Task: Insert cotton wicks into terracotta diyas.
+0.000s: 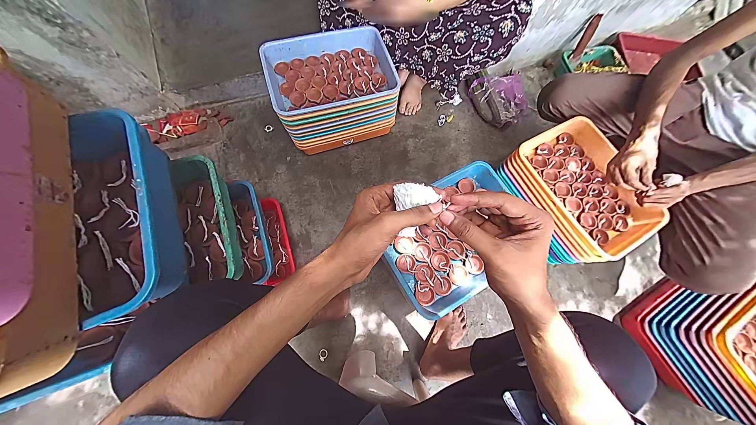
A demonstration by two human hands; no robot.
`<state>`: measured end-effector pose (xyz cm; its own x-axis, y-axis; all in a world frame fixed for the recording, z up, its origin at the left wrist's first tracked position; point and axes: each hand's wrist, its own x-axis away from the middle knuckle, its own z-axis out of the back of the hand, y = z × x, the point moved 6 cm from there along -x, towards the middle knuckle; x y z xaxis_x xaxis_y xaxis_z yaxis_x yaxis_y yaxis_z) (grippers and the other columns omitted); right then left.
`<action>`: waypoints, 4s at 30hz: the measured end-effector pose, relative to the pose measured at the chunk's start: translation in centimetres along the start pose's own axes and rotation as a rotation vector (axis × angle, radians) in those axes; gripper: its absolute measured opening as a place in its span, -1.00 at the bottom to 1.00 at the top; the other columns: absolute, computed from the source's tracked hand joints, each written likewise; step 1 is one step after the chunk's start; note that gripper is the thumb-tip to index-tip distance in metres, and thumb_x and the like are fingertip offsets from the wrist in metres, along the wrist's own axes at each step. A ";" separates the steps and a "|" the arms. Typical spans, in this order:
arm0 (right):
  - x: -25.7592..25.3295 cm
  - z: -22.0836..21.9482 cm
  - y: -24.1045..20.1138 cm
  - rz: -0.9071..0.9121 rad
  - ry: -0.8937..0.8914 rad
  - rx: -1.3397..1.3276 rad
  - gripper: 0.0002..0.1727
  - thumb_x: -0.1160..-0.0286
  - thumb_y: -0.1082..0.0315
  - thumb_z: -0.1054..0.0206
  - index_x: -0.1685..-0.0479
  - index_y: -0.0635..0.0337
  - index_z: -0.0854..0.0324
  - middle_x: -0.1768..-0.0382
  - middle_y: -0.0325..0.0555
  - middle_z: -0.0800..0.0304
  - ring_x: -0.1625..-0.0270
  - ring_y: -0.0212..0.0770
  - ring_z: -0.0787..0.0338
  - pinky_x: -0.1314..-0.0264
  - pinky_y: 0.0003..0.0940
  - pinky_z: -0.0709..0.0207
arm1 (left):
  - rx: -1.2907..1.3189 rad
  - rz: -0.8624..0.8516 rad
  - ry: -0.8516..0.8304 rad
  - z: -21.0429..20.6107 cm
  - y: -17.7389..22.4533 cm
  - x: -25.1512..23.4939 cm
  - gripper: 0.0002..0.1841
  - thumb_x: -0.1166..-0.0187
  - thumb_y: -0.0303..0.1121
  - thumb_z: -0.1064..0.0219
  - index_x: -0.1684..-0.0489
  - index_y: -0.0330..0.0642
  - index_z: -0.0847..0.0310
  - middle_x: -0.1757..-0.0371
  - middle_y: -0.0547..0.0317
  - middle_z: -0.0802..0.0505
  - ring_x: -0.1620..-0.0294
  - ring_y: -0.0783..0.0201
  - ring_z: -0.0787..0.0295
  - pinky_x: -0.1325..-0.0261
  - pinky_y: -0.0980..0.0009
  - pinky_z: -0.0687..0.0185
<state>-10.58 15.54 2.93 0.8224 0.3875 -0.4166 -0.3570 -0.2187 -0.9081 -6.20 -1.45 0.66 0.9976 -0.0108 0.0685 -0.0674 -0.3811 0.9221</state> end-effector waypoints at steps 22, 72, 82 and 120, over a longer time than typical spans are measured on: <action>0.0 0.0 -0.3 0.078 -0.016 0.114 -0.55 -0.15 0.66 -0.63 -0.11 0.36 -0.73 0.14 -0.07 -0.92 0.16 -0.19 -0.92 0.00 -0.30 -0.87 | -0.008 -0.015 0.042 0.2 0.1 0.0 -0.76 -0.64 -0.50 -0.37 -0.18 -0.36 -0.74 0.09 -0.07 -0.88 0.21 0.23 -0.85 0.05 0.36 -0.83; 0.2 -0.5 -0.3 0.333 -0.025 0.314 -0.87 -0.28 0.60 -0.58 0.20 0.34 -0.86 0.16 -0.06 -0.87 0.07 -0.21 -0.85 0.02 -0.31 -0.81 | 0.013 -0.011 0.023 0.4 -0.1 -0.1 -0.74 -0.60 -0.51 -0.41 -0.18 -0.39 -0.72 0.17 -0.11 -0.88 0.25 0.20 -0.86 0.04 0.34 -0.84; 0.1 -0.6 0.3 0.242 -0.066 0.275 -0.86 -0.39 0.55 -0.52 0.11 0.28 -0.77 0.07 -0.09 -0.82 0.05 -0.21 -0.84 0.01 -0.28 -0.82 | 0.030 -0.019 0.020 0.3 0.0 -0.1 -0.72 -0.60 -0.53 -0.39 -0.22 -0.38 -0.72 0.16 -0.12 -0.88 0.27 0.21 -0.86 0.08 0.35 -0.85; 0.1 -0.5 0.3 0.296 -0.064 0.291 -0.89 -0.42 0.57 -0.49 0.13 0.31 -0.80 -0.09 0.03 -0.83 -0.18 -0.08 -0.85 -0.13 -0.20 -0.84 | 0.046 -0.035 0.019 0.4 0.6 0.0 -0.72 -0.66 -0.54 -0.32 -0.28 -0.37 -0.68 0.06 -0.10 -0.88 0.23 0.21 -0.87 0.05 0.34 -0.86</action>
<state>-10.39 15.10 2.67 0.6397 0.4028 -0.6546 -0.6914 -0.0706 -0.7190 -6.19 -2.01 1.06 0.9988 0.0204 0.0441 -0.0314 -0.4226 0.9058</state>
